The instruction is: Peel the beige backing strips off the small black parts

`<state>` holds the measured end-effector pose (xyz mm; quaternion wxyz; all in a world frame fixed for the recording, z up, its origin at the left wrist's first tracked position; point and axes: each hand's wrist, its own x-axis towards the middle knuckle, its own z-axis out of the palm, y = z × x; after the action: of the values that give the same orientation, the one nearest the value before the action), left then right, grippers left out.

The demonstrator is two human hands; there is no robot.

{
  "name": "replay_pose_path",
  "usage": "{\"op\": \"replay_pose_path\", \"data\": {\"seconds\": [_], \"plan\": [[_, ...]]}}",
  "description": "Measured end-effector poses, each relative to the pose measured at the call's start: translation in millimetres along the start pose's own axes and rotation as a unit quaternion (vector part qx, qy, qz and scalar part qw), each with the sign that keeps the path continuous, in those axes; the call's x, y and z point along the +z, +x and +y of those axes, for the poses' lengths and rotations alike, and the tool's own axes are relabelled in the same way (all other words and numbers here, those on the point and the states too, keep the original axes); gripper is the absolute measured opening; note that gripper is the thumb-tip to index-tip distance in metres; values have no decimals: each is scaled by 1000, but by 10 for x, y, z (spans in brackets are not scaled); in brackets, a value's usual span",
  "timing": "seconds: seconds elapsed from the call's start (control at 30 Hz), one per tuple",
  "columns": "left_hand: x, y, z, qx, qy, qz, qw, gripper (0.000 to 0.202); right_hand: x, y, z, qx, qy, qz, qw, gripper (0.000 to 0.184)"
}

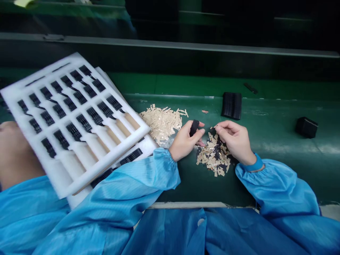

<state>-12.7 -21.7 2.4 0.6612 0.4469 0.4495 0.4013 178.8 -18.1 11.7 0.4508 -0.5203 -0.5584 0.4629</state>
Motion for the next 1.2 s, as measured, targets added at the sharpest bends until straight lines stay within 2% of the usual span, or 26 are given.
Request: {"op": "replay_pose_path", "data": {"seconds": [0.07, 0.2, 0.4, 0.53, 0.67, 0.87, 1.07, 1.2], "plan": [[6, -11, 2, 1, 32, 9, 999, 36, 20, -11, 1, -37, -60, 20, 997, 14], [-8, -8, -24, 11, 98, 40, 994, 28, 41, -45, 12, -80, -110, 7, 991, 16], [-18, 12, -53, 22, 113, 51, 992, 21, 30, -19, -8, -51, -106, 34, 992, 18], [4, -10, -37, 26, 97, 76, 992, 29, 39, -22, -60, -37, -109, 31, 993, 17], [7, -19, -50, 15, 125, 62, 990, 26, 60, -58, -63, -27, -105, 12, 994, 18], [-5, -4, -62, 16, 131, 52, 990, 20, 49, -52, -9, -42, -128, 20, 991, 25], [-10, -11, -89, 19, 132, 33, 990, 19, 20, -35, 19, -3, -125, -79, 989, 18], [-17, -29, -92, 23, 169, 3, 985, 20, 26, -42, 22, -5, -141, -77, 987, 16]]}}
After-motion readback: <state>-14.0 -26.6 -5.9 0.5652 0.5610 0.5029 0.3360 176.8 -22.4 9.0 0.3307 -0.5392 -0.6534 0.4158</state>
